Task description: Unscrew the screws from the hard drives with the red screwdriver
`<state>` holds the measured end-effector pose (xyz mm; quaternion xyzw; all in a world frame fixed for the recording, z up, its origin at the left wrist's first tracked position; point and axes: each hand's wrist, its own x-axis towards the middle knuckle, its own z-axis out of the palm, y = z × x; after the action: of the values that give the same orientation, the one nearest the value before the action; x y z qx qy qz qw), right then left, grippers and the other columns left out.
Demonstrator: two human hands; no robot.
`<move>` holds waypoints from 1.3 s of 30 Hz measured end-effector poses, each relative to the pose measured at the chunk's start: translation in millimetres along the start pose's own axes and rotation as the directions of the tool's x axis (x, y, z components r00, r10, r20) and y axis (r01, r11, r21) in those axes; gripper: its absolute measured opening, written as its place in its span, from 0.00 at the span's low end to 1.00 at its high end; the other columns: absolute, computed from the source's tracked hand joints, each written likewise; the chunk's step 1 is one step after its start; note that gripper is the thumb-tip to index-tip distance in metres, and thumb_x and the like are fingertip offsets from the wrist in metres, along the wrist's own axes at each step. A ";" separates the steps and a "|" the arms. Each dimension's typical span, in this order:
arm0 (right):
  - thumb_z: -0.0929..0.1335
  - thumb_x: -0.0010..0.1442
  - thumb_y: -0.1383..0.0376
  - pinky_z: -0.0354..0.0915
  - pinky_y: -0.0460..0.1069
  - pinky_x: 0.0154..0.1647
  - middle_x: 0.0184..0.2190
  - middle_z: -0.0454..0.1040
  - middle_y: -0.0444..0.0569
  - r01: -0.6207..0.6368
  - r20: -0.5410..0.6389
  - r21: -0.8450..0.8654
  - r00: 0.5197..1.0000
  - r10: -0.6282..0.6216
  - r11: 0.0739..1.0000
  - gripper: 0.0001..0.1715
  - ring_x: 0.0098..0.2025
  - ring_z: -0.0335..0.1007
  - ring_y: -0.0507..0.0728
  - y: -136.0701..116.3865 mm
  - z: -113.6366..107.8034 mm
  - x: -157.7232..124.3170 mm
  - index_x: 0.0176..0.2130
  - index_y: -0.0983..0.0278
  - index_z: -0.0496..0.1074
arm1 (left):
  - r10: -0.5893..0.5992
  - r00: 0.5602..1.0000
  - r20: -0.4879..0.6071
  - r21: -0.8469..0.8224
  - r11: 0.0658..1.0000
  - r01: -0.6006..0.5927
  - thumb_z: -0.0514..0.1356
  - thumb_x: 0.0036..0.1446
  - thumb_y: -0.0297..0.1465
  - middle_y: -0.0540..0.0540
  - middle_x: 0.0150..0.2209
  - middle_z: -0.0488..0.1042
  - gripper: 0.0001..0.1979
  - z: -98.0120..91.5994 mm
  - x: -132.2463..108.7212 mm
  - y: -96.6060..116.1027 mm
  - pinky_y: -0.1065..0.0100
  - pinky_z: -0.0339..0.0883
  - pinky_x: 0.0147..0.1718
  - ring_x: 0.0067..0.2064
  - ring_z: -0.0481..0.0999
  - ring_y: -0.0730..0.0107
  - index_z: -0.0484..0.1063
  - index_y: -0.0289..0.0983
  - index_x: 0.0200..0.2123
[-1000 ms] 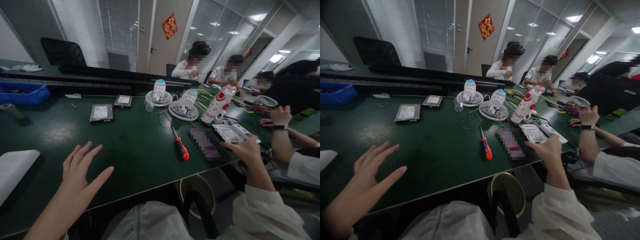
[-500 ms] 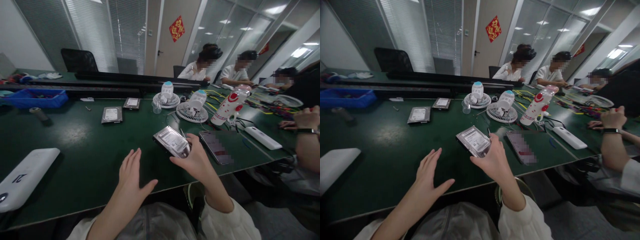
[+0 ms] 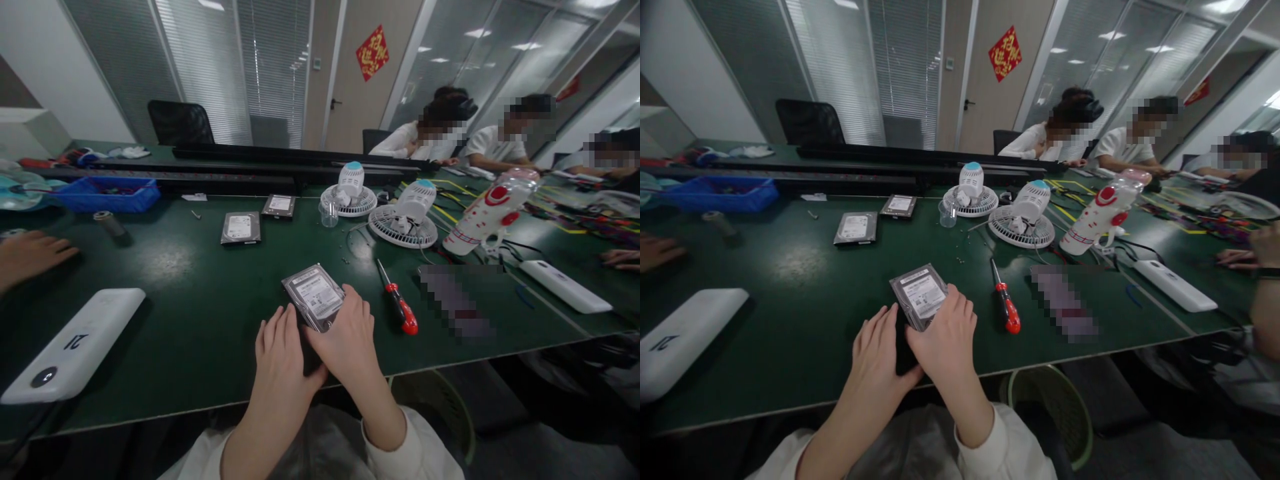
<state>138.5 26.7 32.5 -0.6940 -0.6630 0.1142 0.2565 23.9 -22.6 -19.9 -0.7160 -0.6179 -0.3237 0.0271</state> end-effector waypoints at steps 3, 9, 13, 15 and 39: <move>0.73 0.50 0.52 0.63 0.71 0.58 0.59 0.68 0.72 -0.006 0.004 -0.009 1.000 0.006 1.000 0.53 0.58 0.64 0.78 -5.4 3.3 -2.8 0.64 0.75 0.56 | 0.000 1.000 -0.004 0.027 1.000 0.000 0.66 0.50 0.30 0.25 0.60 0.72 0.48 -0.5 1.4 -0.2 0.32 0.62 0.60 0.63 0.71 0.34 0.45 0.31 0.70; 0.68 0.59 0.41 0.63 0.73 0.57 0.59 0.66 0.76 0.031 0.055 -0.049 0.998 -0.029 0.998 0.58 0.58 0.64 0.80 -12.0 5.4 -5.2 0.69 0.79 0.52 | -0.039 0.999 0.024 0.025 0.999 0.038 0.63 0.53 0.26 0.26 0.60 0.72 0.42 -5.6 5.1 -5.3 0.35 0.63 0.60 0.63 0.72 0.39 0.50 0.31 0.69; 0.61 0.64 0.39 0.61 0.73 0.59 0.62 0.64 0.76 0.064 0.108 -0.016 0.992 -0.062 0.998 0.56 0.61 0.63 0.80 -6.8 -0.9 -4.2 0.70 0.79 0.51 | -0.086 0.996 0.025 0.001 0.996 0.086 0.65 0.56 0.29 0.26 0.60 0.73 0.39 -8.8 9.5 -12.6 0.35 0.61 0.62 0.63 0.72 0.39 0.54 0.31 0.67; 0.59 0.67 0.41 0.59 0.73 0.62 0.65 0.62 0.75 0.058 0.130 0.059 0.989 -0.065 0.997 0.53 0.64 0.61 0.79 -1.0 -6.3 -1.9 0.70 0.79 0.50 | -0.100 0.994 0.035 -0.003 0.995 0.100 0.68 0.55 0.32 0.28 0.60 0.73 0.40 -10.0 11.6 -15.6 0.35 0.60 0.63 0.63 0.72 0.39 0.55 0.32 0.67; 0.64 0.67 0.52 0.69 0.58 0.62 0.58 0.76 0.57 -0.019 0.232 0.689 0.953 -0.196 0.724 0.26 0.60 0.74 0.60 47.6 -30.4 9.9 0.57 0.64 0.71 | -0.072 0.949 0.307 -0.109 0.988 0.111 0.64 0.59 0.34 0.37 0.69 0.65 0.39 -35.1 33.9 -71.8 0.37 0.49 0.69 0.74 0.54 0.46 0.56 0.44 0.71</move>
<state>195.6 30.7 35.7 -0.4933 -0.6368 0.4378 0.3993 -55.1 8.2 -1.3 -0.7279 -0.6259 -0.2493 -0.1277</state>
